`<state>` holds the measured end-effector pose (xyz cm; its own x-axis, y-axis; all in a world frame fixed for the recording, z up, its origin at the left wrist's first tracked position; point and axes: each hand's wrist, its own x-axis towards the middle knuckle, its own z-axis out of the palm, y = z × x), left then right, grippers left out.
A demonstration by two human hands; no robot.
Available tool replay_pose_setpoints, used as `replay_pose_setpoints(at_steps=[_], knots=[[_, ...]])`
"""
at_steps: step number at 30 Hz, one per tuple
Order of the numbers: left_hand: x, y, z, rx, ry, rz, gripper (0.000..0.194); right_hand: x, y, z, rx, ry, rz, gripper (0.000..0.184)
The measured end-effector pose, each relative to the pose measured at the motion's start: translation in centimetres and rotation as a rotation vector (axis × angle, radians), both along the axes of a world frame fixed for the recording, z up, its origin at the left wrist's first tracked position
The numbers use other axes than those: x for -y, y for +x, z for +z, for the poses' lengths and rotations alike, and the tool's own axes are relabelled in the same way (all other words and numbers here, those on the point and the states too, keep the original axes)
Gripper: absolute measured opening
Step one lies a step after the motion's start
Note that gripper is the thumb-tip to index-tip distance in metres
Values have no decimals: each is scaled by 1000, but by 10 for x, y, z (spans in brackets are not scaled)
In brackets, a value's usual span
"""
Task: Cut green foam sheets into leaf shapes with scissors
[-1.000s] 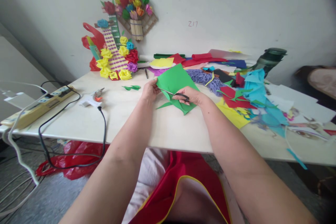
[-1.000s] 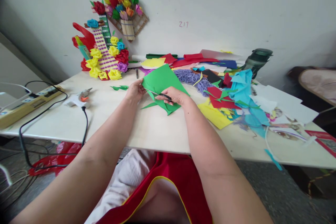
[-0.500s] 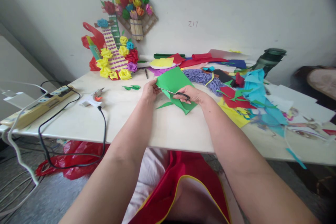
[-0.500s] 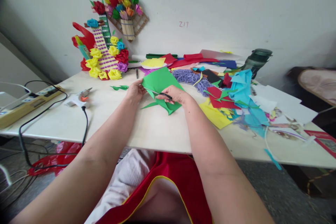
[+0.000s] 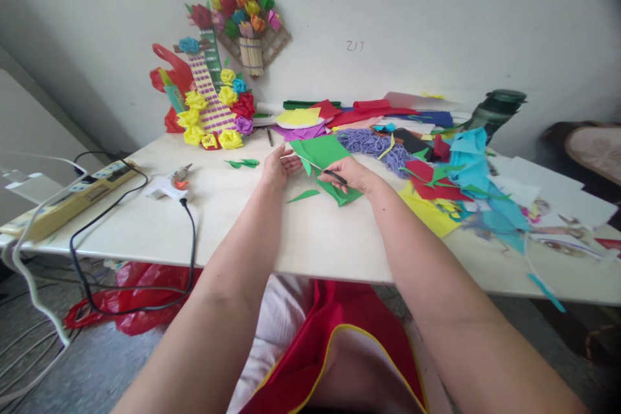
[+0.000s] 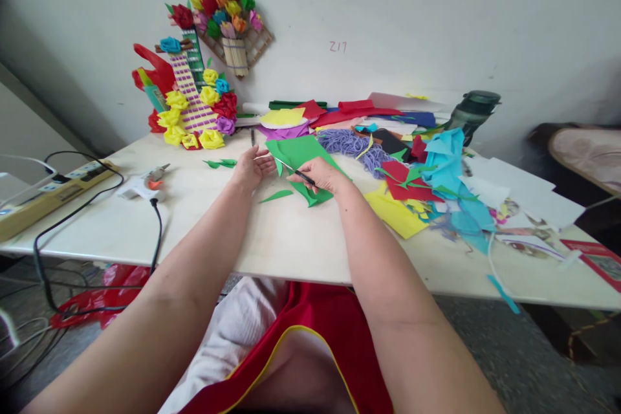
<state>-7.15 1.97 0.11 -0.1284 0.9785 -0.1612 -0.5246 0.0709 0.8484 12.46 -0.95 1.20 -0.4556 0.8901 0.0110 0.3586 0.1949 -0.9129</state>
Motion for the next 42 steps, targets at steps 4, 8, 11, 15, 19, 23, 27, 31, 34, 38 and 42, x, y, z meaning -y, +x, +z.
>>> replay_pose_setpoints(at_steps=[4,8,11,15,19,23,27,31,34,38,42], knots=[[5,3,3,-73,-32,-106,19,-6,1,-6,-3,41,-48,37],[8,7,-1,-183,17,-260,10,-6,-1,-7,16,33,-64,36],[8,7,-5,-189,75,-299,4,-4,-2,-5,-6,19,-69,36],[8,6,-8,-137,100,-334,5,-2,-1,-5,-44,-14,-80,36],[7,6,-9,-87,83,-323,12,-3,0,-6,-81,-48,-53,36],[7,7,-10,-99,85,-339,13,-5,3,-8,-99,-59,-17,36],[7,6,-10,-110,73,-360,13,-5,5,-9,-77,-69,-22,35],[7,5,-9,-111,62,-374,14,-4,6,-7,-84,-58,-20,34],[8,5,-8,-112,48,-367,15,-4,6,-4,-80,-40,-15,32],[9,5,-6,-104,30,-359,16,-2,5,0,-76,-20,-15,30],[11,5,-3,-105,27,-379,15,0,1,2,-94,-14,-39,29]])
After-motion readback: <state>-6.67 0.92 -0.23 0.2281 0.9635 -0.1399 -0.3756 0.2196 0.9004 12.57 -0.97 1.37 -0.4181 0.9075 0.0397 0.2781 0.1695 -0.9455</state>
